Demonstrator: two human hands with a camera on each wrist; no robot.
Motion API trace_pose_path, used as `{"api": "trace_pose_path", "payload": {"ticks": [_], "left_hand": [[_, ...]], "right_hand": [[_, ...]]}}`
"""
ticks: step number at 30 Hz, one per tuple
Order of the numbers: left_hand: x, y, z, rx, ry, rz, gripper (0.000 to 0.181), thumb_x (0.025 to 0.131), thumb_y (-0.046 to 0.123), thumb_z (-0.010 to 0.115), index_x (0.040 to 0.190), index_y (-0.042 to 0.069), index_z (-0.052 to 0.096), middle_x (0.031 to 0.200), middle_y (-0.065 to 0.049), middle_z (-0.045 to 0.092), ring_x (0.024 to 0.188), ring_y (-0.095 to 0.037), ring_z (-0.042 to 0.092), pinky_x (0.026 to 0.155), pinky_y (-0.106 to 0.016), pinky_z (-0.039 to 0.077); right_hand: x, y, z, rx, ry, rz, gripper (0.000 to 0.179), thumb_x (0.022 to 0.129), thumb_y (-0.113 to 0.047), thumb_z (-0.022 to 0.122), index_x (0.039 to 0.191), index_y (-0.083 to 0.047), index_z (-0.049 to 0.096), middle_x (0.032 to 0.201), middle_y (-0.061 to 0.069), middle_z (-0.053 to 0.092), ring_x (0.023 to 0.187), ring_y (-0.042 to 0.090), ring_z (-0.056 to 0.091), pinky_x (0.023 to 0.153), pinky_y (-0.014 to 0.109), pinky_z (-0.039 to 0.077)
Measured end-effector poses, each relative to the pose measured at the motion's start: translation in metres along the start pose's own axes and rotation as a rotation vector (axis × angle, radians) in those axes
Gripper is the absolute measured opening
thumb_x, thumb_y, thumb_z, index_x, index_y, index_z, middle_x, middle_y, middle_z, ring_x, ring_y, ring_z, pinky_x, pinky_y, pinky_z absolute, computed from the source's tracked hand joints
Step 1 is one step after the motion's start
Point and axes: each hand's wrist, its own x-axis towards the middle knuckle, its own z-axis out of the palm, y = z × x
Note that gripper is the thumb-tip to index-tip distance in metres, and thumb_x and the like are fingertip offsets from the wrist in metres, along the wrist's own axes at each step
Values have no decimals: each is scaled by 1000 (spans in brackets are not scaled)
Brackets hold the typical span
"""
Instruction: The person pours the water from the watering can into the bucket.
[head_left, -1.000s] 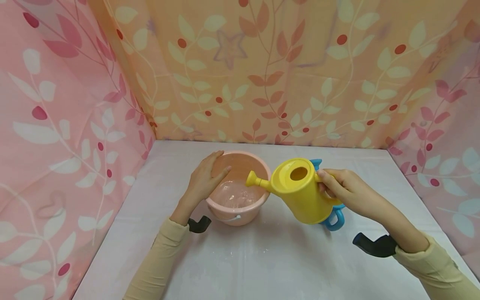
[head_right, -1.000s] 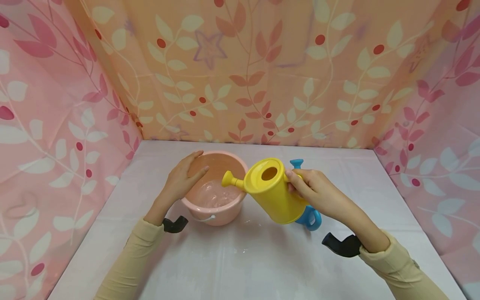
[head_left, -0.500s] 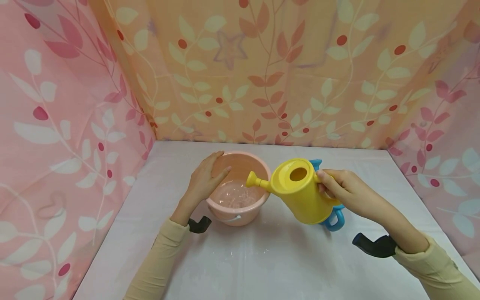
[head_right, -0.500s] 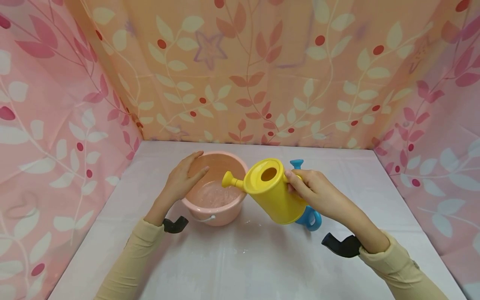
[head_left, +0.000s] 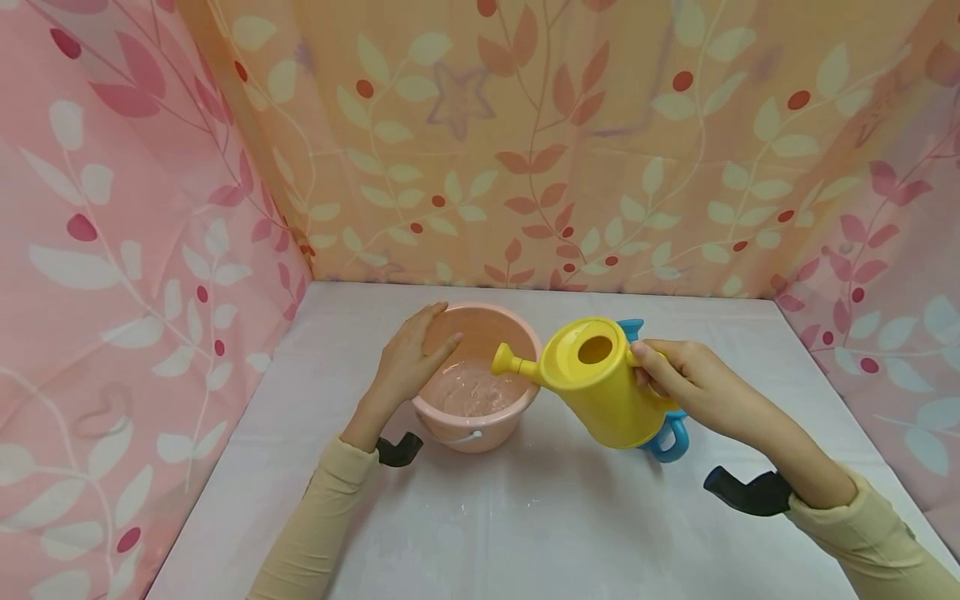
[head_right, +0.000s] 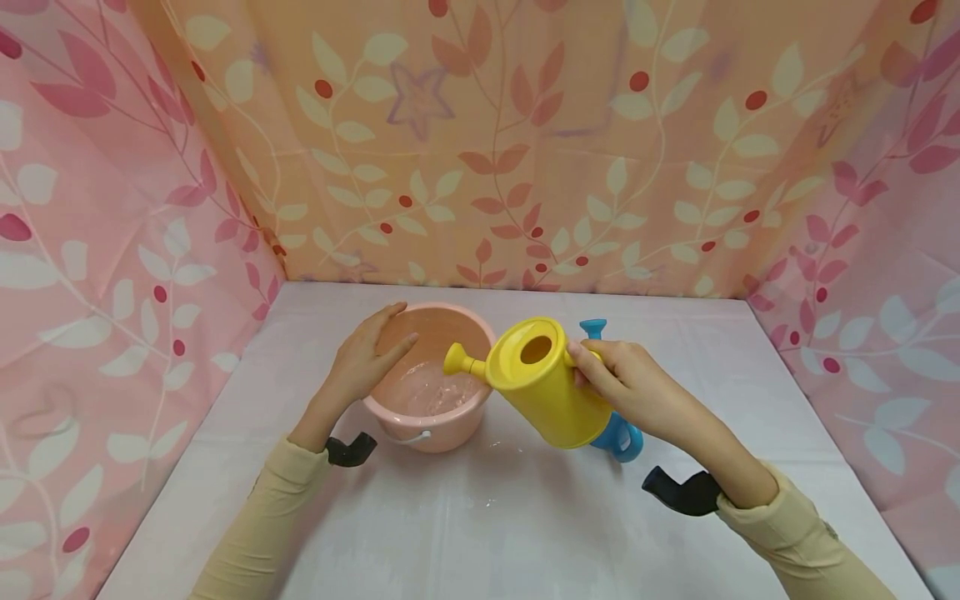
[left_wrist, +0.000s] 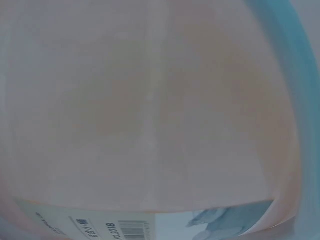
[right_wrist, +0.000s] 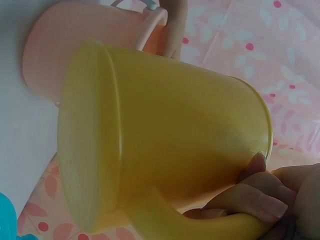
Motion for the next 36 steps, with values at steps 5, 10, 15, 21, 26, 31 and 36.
{"api": "trace_pose_path", "payload": {"ticks": [5, 10, 15, 21, 26, 31, 36], "left_hand": [[0, 0, 0, 0, -2, 0, 63, 91, 51, 50, 142, 17, 36, 146, -5, 37, 135, -26, 33, 105, -52, 32], [0, 0, 0, -1, -2, -2, 63, 91, 50, 51, 142, 17, 36, 146, -5, 37, 135, -25, 33, 104, -52, 32], [0, 0, 0, 3, -2, -1, 64, 91, 52, 49, 142, 17, 36, 146, -5, 37, 135, -25, 33, 104, -52, 32], [-1, 1, 0, 1, -4, 1, 63, 91, 51, 50, 142, 17, 36, 146, -5, 38, 135, -25, 33, 105, -51, 32], [-1, 0, 0, -2, -1, 6, 62, 91, 49, 52, 142, 17, 36, 146, -6, 37, 135, -26, 33, 105, -52, 32], [-1, 0, 0, -3, 0, 4, 62, 91, 47, 53, 142, 18, 36, 146, -6, 37, 135, -27, 33, 105, -52, 31], [0, 1, -1, 4, 0, -4, 62, 91, 49, 52, 142, 18, 36, 146, -6, 37, 135, -26, 33, 106, -51, 31]], "right_hand": [[0, 0, 0, 4, -1, -5, 32, 101, -27, 39, 76, -12, 53, 59, -1, 42, 60, 18, 48, 53, 25, 40], [0, -1, 0, 6, -3, 7, 32, 101, -28, 39, 76, -12, 52, 59, 0, 42, 60, 19, 48, 52, 25, 40], [0, -1, 0, 4, -5, 9, 33, 101, -28, 39, 76, -12, 53, 60, 0, 42, 60, 19, 48, 52, 25, 40], [0, -1, 0, 2, -4, 10, 32, 101, -28, 39, 76, -12, 53, 60, 0, 43, 60, 19, 48, 52, 25, 41], [-1, -1, 1, 3, -3, 10, 32, 101, -28, 39, 76, -12, 53, 60, 0, 43, 60, 19, 48, 53, 25, 41], [-1, -3, 2, 11, -2, 7, 32, 100, -28, 39, 76, -12, 53, 60, 0, 43, 60, 19, 48, 52, 25, 41], [0, -3, 1, 14, 2, -8, 32, 100, -26, 40, 76, -12, 53, 59, 0, 42, 59, 18, 48, 53, 25, 40]]}}
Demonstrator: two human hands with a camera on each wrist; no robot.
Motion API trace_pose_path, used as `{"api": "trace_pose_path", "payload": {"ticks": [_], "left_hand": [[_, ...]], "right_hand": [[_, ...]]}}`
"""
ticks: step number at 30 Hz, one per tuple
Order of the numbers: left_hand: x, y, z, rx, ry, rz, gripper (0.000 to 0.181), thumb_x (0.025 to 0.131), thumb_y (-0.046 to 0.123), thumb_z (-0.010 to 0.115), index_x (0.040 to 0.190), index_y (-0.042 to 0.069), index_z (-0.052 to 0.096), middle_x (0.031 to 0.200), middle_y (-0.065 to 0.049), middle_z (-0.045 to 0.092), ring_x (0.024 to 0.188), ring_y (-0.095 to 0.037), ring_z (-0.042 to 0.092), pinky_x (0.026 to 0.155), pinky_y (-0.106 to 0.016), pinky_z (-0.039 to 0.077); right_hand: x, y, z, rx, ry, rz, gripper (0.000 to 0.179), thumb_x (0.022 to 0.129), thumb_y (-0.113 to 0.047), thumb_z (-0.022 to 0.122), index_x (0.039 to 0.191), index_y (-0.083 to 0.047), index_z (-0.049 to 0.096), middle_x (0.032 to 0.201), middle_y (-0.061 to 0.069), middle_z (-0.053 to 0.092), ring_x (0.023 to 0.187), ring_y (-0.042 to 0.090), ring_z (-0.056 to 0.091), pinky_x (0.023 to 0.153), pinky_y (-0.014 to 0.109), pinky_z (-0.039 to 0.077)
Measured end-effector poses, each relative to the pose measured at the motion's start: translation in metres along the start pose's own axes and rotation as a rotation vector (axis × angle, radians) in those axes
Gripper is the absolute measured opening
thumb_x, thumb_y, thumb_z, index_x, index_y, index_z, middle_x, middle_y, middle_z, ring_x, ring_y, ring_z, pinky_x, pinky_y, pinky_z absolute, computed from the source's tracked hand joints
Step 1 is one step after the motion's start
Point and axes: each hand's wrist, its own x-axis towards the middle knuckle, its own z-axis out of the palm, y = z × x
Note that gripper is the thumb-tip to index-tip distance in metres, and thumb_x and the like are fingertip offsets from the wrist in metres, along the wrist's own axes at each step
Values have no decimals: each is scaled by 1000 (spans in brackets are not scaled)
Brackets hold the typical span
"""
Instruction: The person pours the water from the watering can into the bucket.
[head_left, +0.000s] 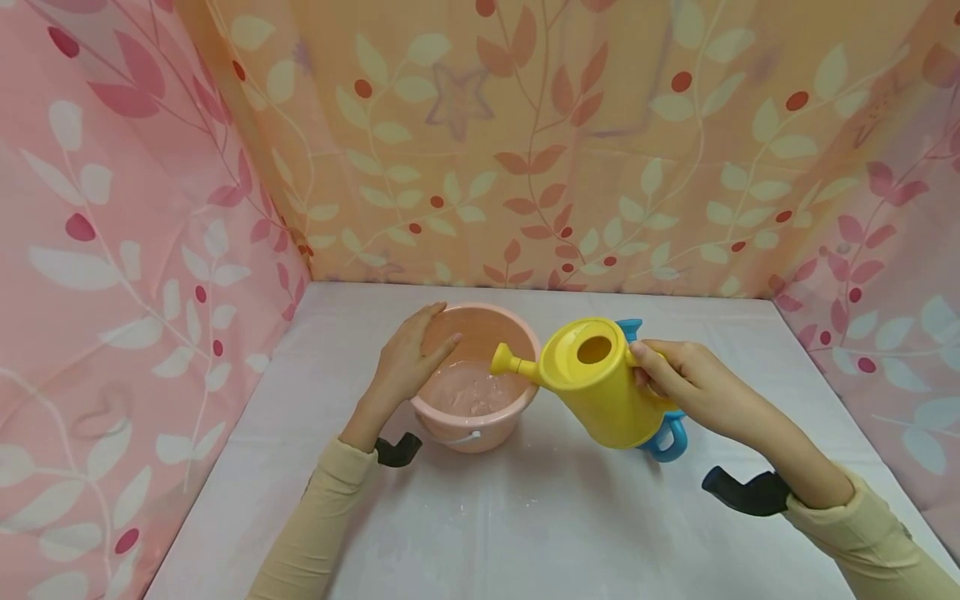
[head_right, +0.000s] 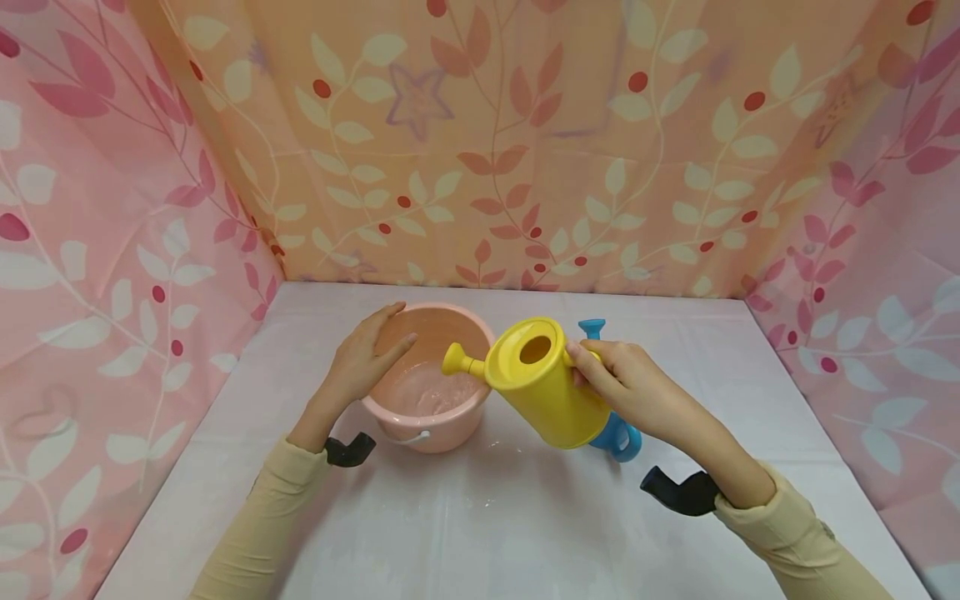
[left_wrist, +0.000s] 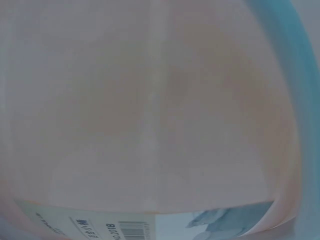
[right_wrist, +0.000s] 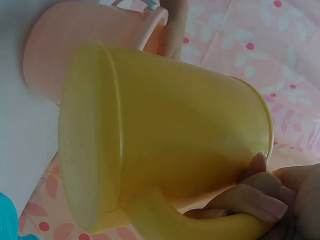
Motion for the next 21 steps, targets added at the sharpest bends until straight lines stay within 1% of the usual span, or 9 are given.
{"api": "trace_pose_path", "payload": {"ticks": [11, 21], "left_hand": [[0, 1, -1, -8, 8, -8, 62, 90, 49, 52, 141, 17, 38, 145, -7, 39, 134, -28, 35, 103, -53, 32], [0, 0, 0, -10, 7, -6, 62, 90, 48, 53, 142, 18, 37, 145, -6, 39, 134, -27, 34, 104, -53, 32]], "right_hand": [[1, 4, -1, -26, 11, -13, 32, 101, -26, 38, 75, -13, 52, 59, -1, 42, 60, 15, 48, 54, 25, 40], [2, 3, 0, -17, 4, 11, 32, 101, -27, 38, 77, -13, 53, 61, 2, 44, 62, 17, 49, 54, 25, 41]]}}
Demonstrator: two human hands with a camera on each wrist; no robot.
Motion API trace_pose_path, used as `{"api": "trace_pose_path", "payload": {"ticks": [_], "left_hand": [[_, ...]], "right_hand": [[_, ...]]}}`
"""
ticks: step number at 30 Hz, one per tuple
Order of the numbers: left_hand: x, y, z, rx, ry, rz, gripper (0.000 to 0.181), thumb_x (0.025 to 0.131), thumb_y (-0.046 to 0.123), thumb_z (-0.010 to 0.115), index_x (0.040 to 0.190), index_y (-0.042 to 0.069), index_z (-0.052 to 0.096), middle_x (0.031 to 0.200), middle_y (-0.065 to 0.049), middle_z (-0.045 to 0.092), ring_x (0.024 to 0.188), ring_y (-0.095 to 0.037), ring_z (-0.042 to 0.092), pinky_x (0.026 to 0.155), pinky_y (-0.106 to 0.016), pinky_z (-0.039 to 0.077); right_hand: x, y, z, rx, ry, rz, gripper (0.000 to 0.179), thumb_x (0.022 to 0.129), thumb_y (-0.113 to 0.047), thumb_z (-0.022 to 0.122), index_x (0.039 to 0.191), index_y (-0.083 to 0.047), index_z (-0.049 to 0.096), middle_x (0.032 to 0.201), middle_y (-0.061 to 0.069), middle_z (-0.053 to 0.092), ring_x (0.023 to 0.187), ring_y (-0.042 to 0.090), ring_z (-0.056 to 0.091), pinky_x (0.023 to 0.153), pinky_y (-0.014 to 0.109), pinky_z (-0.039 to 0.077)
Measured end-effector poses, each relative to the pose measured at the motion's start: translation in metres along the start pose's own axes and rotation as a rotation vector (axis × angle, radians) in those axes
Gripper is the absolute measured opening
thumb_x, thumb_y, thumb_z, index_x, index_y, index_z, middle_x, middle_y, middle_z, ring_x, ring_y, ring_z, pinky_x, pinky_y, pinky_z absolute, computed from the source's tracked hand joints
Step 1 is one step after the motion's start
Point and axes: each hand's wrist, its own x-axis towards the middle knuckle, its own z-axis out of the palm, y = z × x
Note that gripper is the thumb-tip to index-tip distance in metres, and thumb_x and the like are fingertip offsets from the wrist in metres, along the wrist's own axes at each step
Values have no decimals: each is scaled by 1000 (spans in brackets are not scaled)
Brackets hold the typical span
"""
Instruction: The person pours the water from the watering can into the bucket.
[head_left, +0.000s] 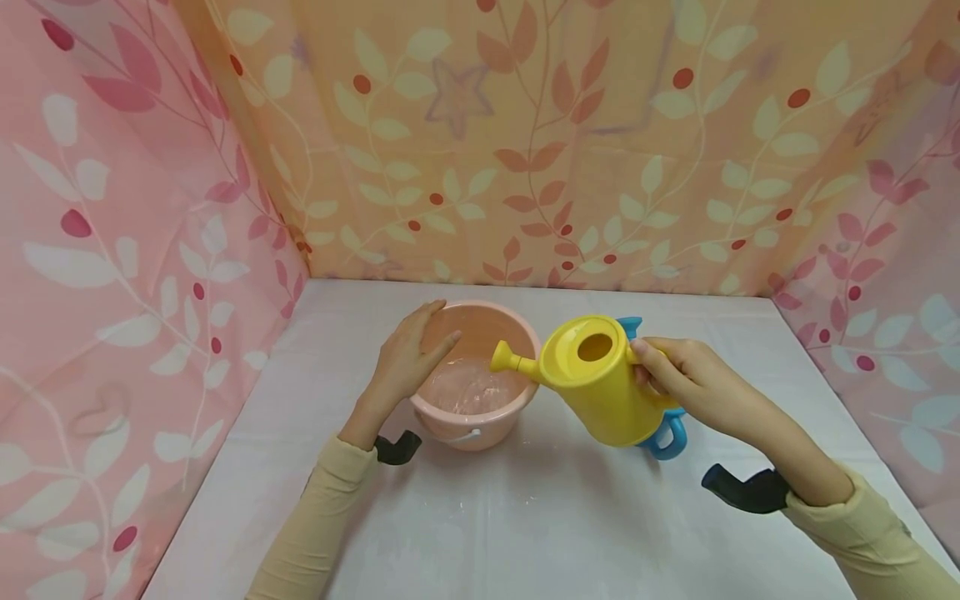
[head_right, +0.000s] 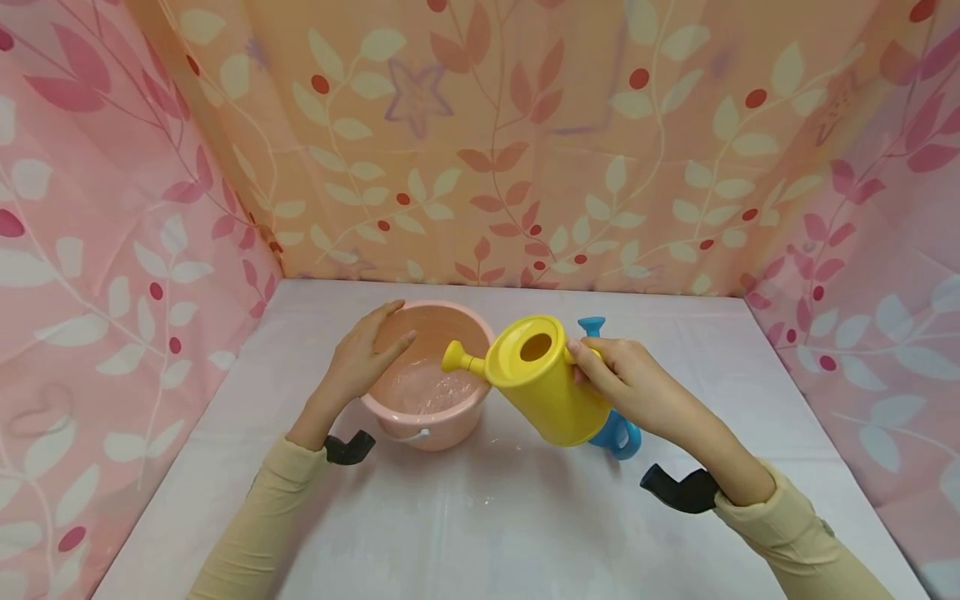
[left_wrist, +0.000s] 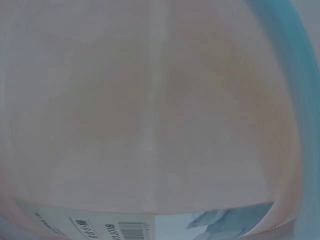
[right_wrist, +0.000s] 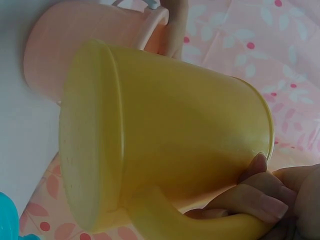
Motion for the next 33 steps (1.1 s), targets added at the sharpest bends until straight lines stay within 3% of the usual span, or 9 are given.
{"api": "trace_pose_path", "payload": {"ticks": [10, 24, 33], "left_hand": [[1, 0, 2, -19, 4, 22, 62, 91, 48, 52, 142, 17, 38, 145, -5, 39, 134, -27, 34, 104, -52, 31], [1, -2, 1, 3, 3, 21, 66, 90, 56, 47, 142, 17, 37, 145, -6, 39, 134, -27, 35, 104, -52, 32], [1, 0, 0, 3, -1, 3, 63, 90, 52, 50, 142, 18, 37, 145, -4, 39, 134, -25, 35, 104, -51, 32]], "right_hand": [[-2, 0, -1, 0, 2, 2, 32, 101, -26, 38, 77, -13, 53, 62, 1, 45, 63, 17, 49, 55, 25, 42], [-2, -1, 0, 3, 1, -16, 31, 101, -25, 38, 77, -13, 53, 61, 0, 43, 61, 17, 48, 53, 25, 41], [-1, -2, 0, -7, -2, -10, 32, 101, -27, 38, 76, -13, 53, 60, 0, 43, 61, 16, 48, 53, 25, 41]]}}
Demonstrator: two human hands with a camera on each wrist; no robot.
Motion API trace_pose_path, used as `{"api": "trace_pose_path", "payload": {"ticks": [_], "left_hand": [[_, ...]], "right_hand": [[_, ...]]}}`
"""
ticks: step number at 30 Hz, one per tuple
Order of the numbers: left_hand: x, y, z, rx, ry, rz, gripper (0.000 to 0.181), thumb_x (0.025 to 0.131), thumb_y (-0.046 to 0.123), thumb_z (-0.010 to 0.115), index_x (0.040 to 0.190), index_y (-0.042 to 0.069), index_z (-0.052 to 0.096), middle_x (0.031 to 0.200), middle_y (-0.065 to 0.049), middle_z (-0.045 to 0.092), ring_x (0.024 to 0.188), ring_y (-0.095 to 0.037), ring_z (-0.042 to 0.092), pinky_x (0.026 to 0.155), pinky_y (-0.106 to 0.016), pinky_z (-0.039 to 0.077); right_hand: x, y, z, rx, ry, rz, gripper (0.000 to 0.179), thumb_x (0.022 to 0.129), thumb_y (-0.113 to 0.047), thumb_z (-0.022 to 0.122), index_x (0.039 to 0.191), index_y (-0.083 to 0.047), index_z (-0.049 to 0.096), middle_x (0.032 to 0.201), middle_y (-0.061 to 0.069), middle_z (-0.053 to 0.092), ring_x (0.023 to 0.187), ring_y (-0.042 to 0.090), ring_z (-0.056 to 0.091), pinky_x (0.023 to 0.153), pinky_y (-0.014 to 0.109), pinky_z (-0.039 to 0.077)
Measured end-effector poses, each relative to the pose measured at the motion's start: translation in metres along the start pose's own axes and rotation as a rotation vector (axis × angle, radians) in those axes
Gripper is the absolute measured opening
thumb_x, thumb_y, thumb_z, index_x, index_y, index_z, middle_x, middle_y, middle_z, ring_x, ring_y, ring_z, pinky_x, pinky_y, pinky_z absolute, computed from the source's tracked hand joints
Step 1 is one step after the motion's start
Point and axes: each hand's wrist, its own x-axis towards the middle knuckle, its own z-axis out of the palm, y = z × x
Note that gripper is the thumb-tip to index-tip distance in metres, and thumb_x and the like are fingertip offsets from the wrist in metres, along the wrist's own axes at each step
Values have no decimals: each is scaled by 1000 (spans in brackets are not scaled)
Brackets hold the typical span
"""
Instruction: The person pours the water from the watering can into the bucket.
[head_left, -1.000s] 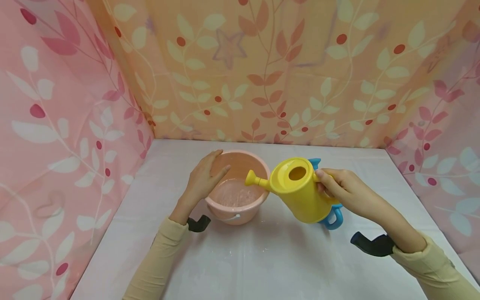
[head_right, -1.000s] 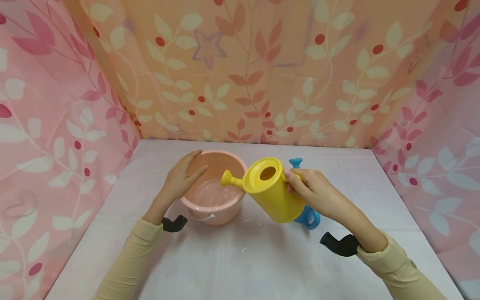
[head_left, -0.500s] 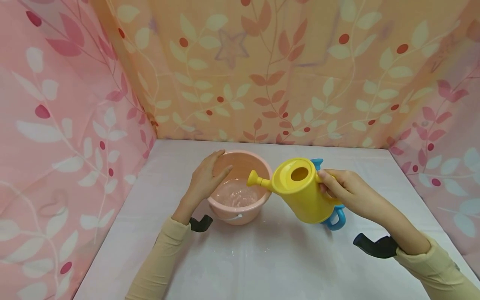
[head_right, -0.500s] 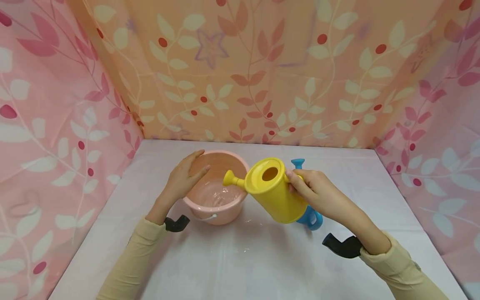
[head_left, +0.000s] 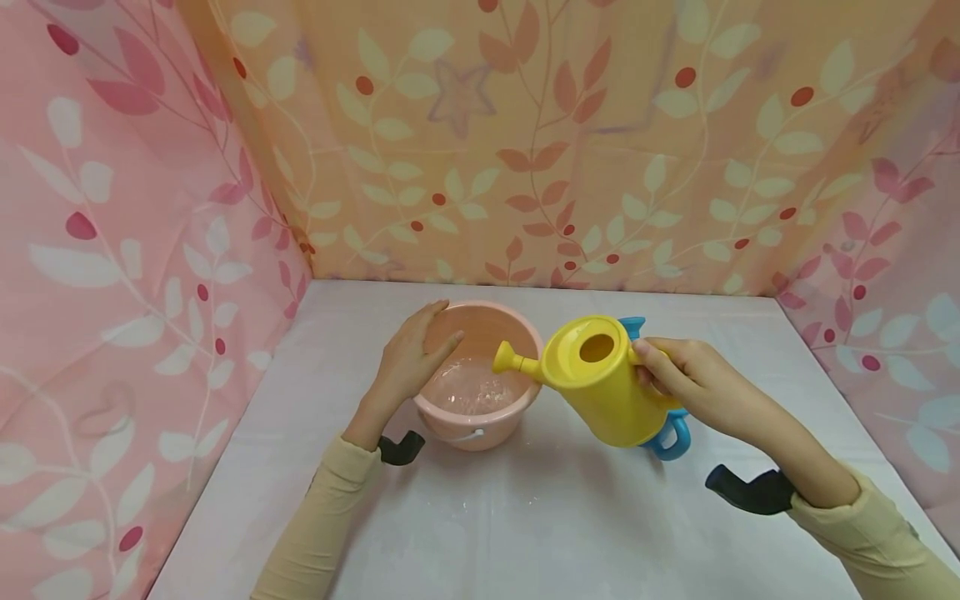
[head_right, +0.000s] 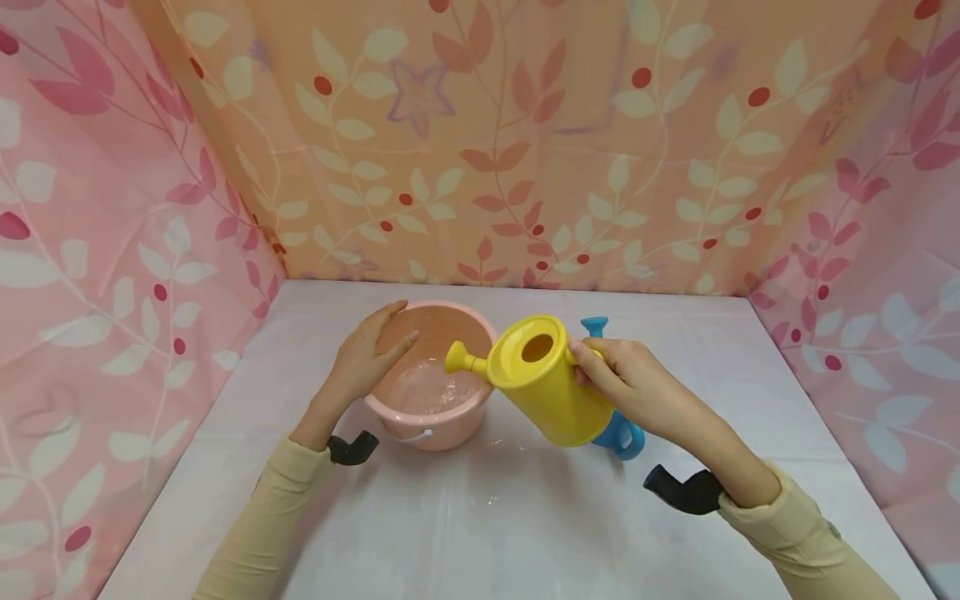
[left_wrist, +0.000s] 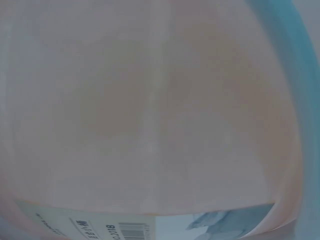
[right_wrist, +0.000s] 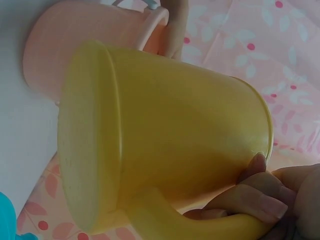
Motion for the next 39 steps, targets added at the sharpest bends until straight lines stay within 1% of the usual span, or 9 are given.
{"api": "trace_pose_path", "payload": {"ticks": [6, 13, 21, 33, 39], "left_hand": [[0, 0, 0, 2, -1, -9, 64, 90, 53, 50, 142, 19, 37, 145, -3, 38, 134, -25, 34, 104, -51, 32], [0, -1, 0, 1, 0, 7, 64, 90, 53, 49, 142, 18, 37, 145, -5, 39, 134, -27, 34, 104, -53, 33], [0, -2, 1, 2, 4, 12, 64, 90, 53, 49, 142, 17, 36, 145, -5, 38, 134, -26, 34, 105, -51, 32], [1, -2, 1, 3, 4, 16, 65, 90, 54, 49, 142, 17, 37, 145, -5, 39, 134, -26, 34, 104, -51, 33], [0, -1, 1, 0, 1, 5, 64, 90, 54, 49, 141, 17, 38, 145, -4, 39, 134, -25, 34, 105, -51, 32]], "right_hand": [[1, 0, -1, -13, 0, -7, 32, 101, -27, 39, 76, -13, 53, 60, -1, 43, 60, 15, 48, 53, 25, 41], [3, -3, -1, -30, 1, -6, 32, 101, -27, 39, 76, -13, 53, 60, -2, 44, 60, 14, 48, 54, 24, 41], [6, -6, -2, -28, -7, -8, 31, 100, -26, 40, 76, -13, 54, 61, -3, 43, 61, 13, 47, 54, 23, 40], [9, -7, -5, -15, -23, 8, 32, 100, -28, 39, 77, -12, 54, 61, -1, 43, 60, 14, 47, 54, 23, 41], [10, -9, -5, -30, -13, 2, 33, 100, -30, 39, 75, -14, 53, 60, -1, 44, 60, 15, 48, 53, 24, 42]]}}
